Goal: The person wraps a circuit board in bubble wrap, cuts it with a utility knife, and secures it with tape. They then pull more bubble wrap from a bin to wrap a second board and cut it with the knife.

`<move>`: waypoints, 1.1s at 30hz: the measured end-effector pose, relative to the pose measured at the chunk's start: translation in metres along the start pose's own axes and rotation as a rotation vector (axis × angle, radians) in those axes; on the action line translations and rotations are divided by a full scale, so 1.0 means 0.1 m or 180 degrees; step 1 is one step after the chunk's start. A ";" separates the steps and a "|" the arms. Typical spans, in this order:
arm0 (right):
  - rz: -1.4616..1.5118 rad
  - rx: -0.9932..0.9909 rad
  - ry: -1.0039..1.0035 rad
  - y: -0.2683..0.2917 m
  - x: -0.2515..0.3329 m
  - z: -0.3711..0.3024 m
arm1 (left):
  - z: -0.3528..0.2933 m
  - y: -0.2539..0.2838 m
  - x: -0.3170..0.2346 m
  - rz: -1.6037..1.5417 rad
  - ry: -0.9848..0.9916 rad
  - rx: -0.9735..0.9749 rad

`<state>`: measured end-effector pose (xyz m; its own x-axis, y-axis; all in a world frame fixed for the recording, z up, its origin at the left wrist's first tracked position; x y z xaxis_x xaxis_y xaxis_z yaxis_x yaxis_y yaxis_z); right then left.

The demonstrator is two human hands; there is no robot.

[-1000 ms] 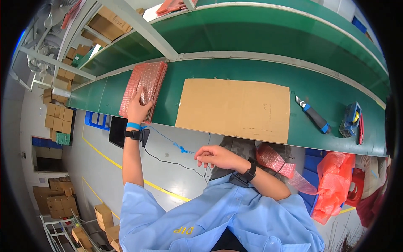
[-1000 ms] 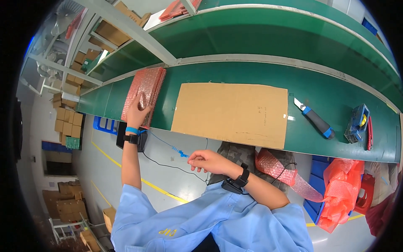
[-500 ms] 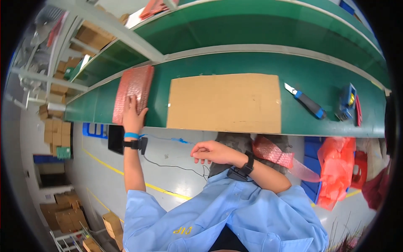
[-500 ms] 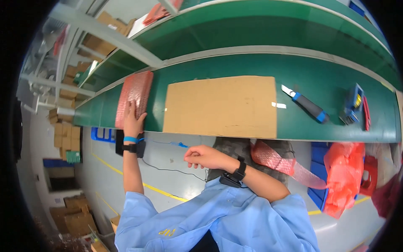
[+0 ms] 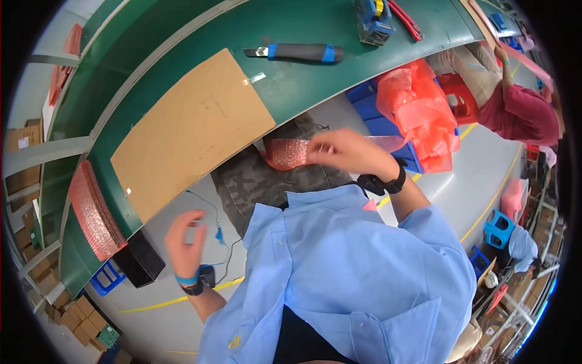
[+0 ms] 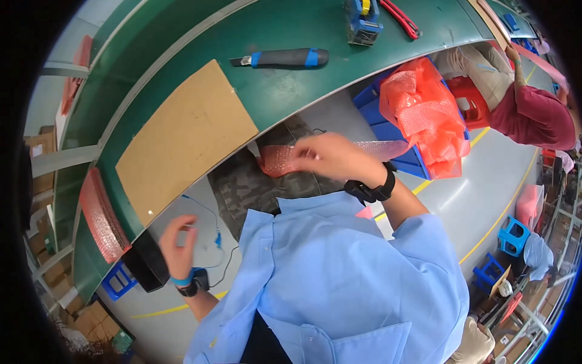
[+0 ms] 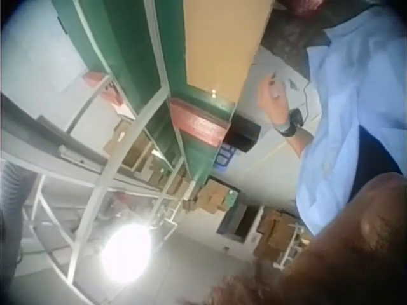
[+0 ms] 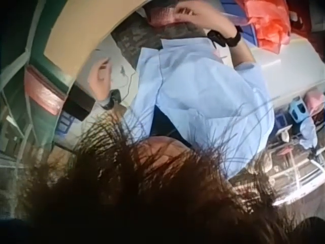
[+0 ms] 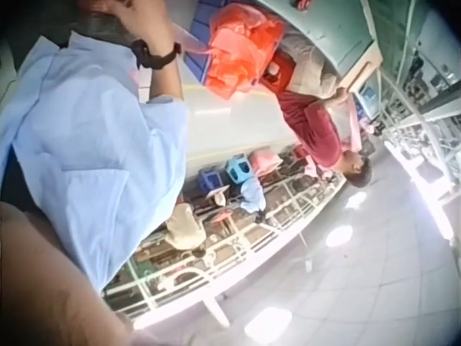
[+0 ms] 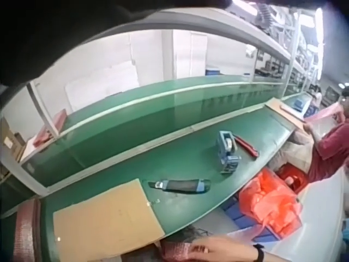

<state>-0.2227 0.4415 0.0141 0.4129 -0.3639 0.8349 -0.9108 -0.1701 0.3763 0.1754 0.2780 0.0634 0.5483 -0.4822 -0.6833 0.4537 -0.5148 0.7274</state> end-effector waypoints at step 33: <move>0.0371 -0.0336 0.1066 -0.09 -0.26 -0.82 | 0.95 -1.34 -1.14 -0.0495 -0.2213 0.0884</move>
<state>-0.2258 0.5274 0.0217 0.2978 -0.0523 0.9532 -0.9543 -0.0434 0.2957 -0.0145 0.3349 0.0375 -0.1175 -0.6774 -0.7261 0.2460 -0.7283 0.6396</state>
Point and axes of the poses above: each hand's wrist, its own z-axis towards the middle knuckle, its own y-axis out of the back of the hand, x = y × z, the point moved 3 cm from there along z, towards the middle knuckle, and after that the axes turned 3 degrees about z, right-handed, at the moved point
